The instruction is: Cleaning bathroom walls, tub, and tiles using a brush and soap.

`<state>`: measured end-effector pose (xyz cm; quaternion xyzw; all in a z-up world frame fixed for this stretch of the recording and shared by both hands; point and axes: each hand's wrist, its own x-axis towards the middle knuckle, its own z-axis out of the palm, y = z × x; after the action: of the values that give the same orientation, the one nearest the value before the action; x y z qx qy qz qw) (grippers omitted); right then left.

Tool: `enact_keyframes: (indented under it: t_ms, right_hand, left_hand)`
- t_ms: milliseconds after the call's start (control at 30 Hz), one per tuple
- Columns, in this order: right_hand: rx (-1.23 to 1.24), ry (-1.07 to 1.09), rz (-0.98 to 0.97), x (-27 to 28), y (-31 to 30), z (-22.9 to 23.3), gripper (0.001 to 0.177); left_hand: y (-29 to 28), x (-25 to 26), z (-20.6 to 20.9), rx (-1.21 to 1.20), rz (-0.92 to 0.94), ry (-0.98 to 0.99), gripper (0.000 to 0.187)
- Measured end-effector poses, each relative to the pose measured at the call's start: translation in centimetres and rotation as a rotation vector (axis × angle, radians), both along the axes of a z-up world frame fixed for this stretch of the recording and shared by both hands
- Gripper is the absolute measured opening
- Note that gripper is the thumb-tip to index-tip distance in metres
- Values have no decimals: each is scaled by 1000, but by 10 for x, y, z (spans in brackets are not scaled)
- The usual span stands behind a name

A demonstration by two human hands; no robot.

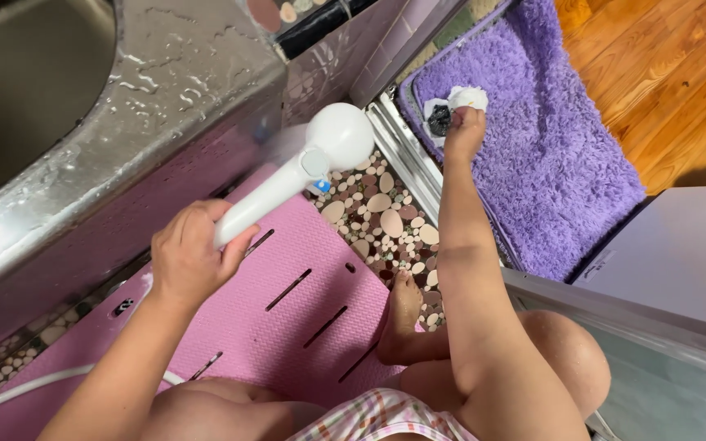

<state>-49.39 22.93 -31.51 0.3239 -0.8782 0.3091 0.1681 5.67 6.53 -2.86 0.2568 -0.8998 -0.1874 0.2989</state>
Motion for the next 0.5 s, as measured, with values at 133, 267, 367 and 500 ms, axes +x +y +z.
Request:
enact_keyframes:
  t_ms: [133,267,367,500]
  right_hand:
    - [94,35,76,-35,2,-45,25]
    - [150,97,92,-2,-1,-5,23]
    - [102,-150,-158,35,-18,41,18]
    - [-83,-233,-229,88,-50,2,65]
  left_hand:
    - [7,-10,1,-7,-46,70,46]
    - [7,-15,3,-22,-51,69,47]
    - [6,-19,3,-14,-52,83,46]
    - [2,-27,2,-4,-41,46,44]
